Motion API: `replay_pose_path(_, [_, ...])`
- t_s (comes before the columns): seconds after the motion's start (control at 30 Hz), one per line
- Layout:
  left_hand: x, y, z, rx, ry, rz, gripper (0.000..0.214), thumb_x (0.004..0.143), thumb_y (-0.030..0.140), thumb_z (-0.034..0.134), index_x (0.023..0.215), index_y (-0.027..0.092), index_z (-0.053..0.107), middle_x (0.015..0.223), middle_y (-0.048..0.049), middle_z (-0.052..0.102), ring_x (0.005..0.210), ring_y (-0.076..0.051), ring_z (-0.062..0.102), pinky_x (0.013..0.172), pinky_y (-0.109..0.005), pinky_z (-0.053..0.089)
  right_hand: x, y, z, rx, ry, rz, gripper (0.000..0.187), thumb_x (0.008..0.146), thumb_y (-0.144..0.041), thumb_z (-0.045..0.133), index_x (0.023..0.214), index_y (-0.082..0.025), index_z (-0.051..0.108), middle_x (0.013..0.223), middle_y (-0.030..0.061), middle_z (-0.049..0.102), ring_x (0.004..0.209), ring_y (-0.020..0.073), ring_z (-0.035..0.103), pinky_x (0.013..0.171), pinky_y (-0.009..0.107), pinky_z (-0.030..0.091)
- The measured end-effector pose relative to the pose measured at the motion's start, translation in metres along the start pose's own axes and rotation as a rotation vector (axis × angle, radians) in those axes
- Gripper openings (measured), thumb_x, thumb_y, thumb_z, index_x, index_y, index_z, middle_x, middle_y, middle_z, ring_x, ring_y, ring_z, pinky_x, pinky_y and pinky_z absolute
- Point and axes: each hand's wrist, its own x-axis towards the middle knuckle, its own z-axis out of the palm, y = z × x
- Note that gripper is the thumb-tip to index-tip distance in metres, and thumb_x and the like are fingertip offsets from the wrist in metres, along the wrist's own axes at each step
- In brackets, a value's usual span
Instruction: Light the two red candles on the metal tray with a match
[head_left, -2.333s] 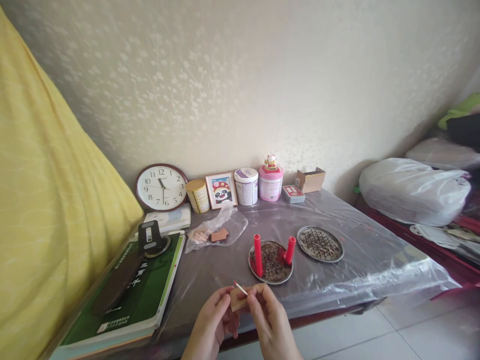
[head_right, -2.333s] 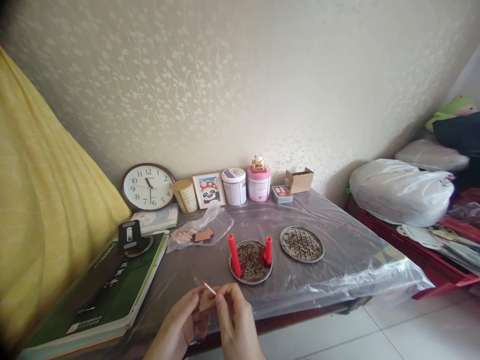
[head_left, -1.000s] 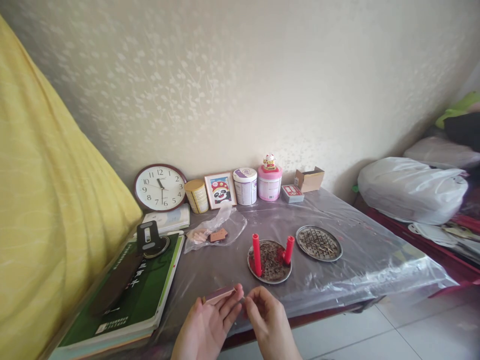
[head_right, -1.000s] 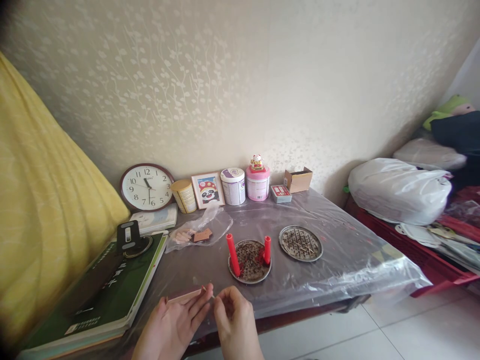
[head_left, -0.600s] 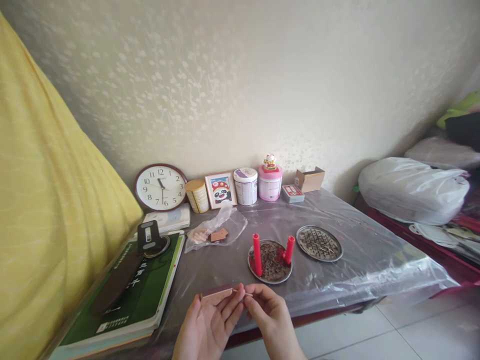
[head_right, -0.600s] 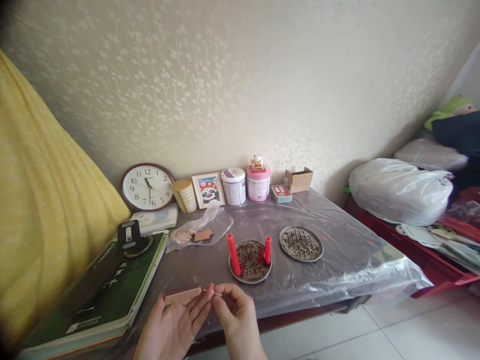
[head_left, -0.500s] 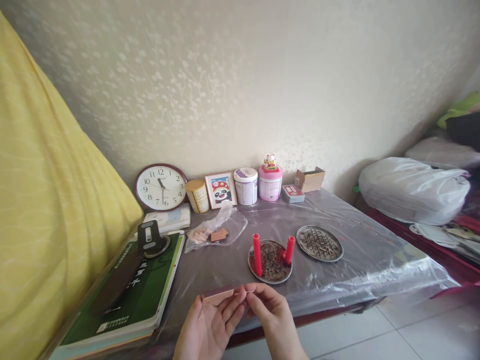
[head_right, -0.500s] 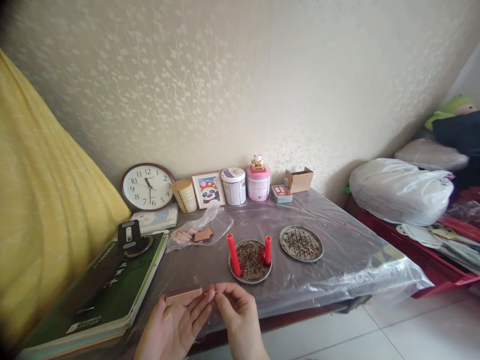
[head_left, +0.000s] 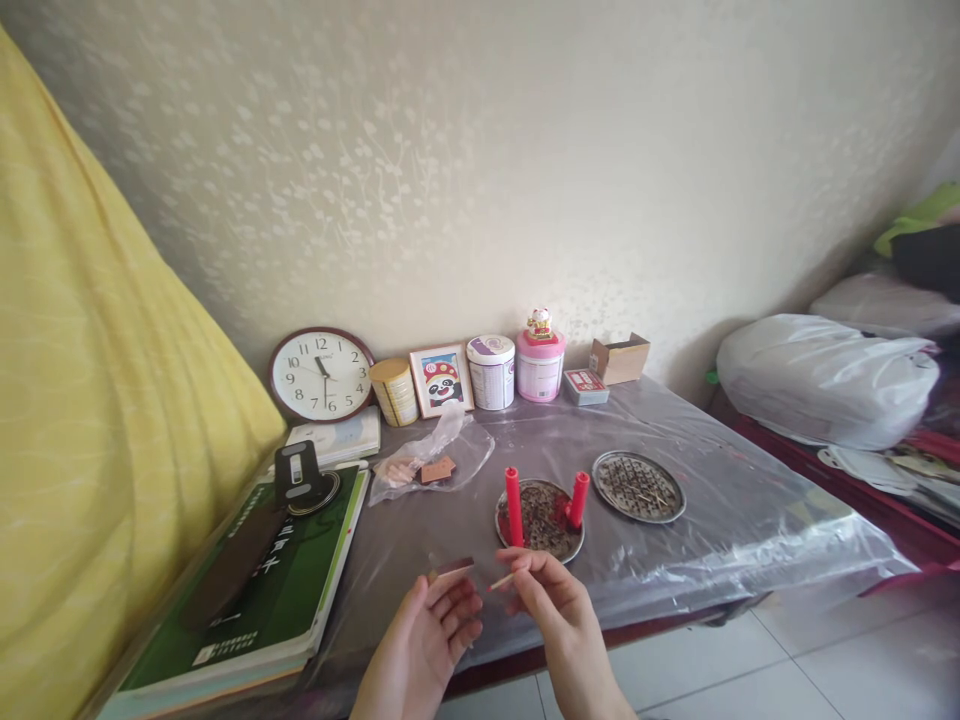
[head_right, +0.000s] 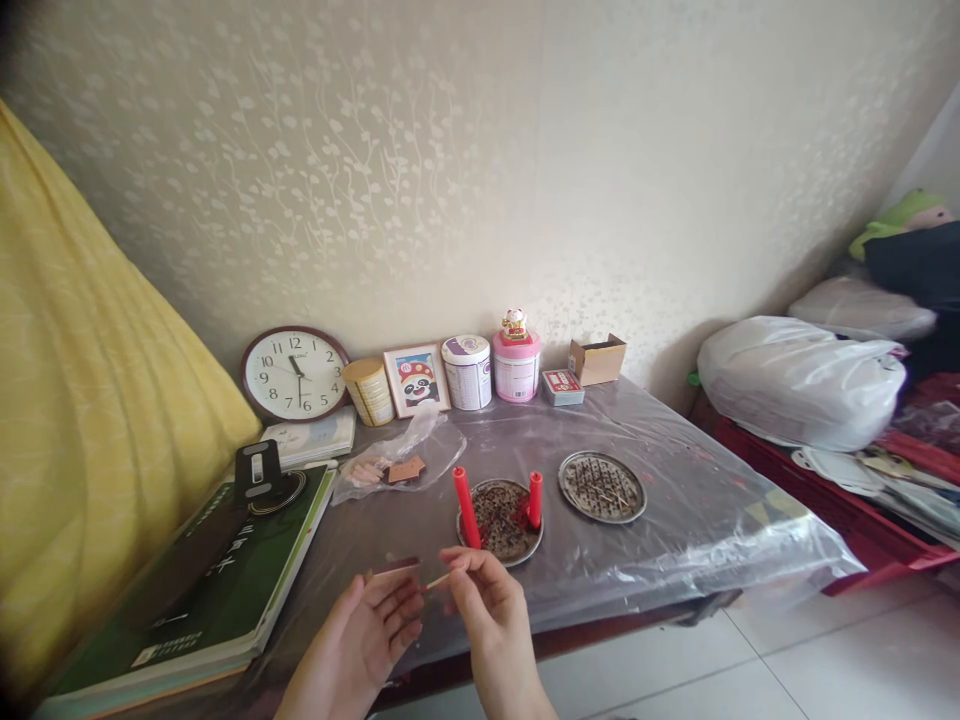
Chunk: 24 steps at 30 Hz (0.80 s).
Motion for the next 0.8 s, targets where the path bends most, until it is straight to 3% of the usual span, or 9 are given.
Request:
replay_pose_path(0.13, [0.004, -0.008, -0.001, 0.212, 0.005, 0.073, 0.036, 0.069, 0.043, 0.076, 0.093, 0.016, 0.075, 0.094, -0.0114, 0.073, 0.092, -0.025, 0.063, 0.078, -0.034, 0.049, -0.008, 0.000, 0.005, 0.046, -0.222, -0.023, 0.018, 0.087, -0.036, 0.061, 0.083, -0.018, 0.060, 0.117, 0.0093, 0.061, 0.073, 0.0134, 0.062, 0.071, 0.029, 0.051])
replay_pose_path(0.27, [0.001, -0.011, 0.006, 0.465, -0.070, 0.117, 0.036, 0.070, 0.044, 0.075, 0.093, 0.017, 0.074, 0.095, -0.0112, 0.072, 0.091, -0.025, 0.062, 0.080, -0.035, 0.045, -0.011, 0.002, 0.006, -0.196, -0.380, -0.140, 0.013, 0.092, -0.029, 0.053, 0.085, -0.019, 0.057, 0.108, 0.0088, 0.064, 0.080, 0.0159, 0.063, 0.076, 0.030, 0.050])
replay_pose_path(0.4, [0.003, -0.010, 0.004, 0.574, -0.083, 0.129, 0.041, 0.069, 0.048, 0.074, 0.093, 0.015, 0.071, 0.094, -0.0117, 0.070, 0.090, -0.026, 0.061, 0.081, -0.037, 0.044, -0.009, 0.004, 0.003, -0.337, -0.391, -0.210, 0.012, 0.092, -0.026, 0.050, 0.086, -0.019, 0.057, 0.099, 0.0080, 0.065, 0.084, 0.0168, 0.061, 0.077, 0.029, 0.048])
replay_pose_path(0.6, [0.017, -0.013, -0.016, 0.724, -0.070, 0.252, 0.051, 0.062, 0.052, 0.077, 0.095, 0.015, 0.069, 0.088, -0.0122, 0.071, 0.084, -0.027, 0.062, 0.071, -0.035, 0.045, -0.006, 0.006, 0.001, -0.230, -0.408, -0.175, 0.014, 0.092, -0.030, 0.051, 0.087, -0.018, 0.057, 0.094, 0.0083, 0.063, 0.087, 0.0188, 0.058, 0.079, 0.031, 0.046])
replay_pose_path(0.8, [0.011, -0.011, -0.009, 0.678, -0.075, 0.268, 0.044, 0.063, 0.045, 0.080, 0.094, 0.016, 0.069, 0.092, -0.0129, 0.072, 0.075, -0.023, 0.063, 0.062, -0.031, 0.044, -0.009, 0.000, 0.005, -0.123, -0.381, -0.076, 0.016, 0.091, -0.033, 0.054, 0.084, -0.019, 0.057, 0.091, 0.0065, 0.062, 0.084, 0.0175, 0.057, 0.076, 0.029, 0.046])
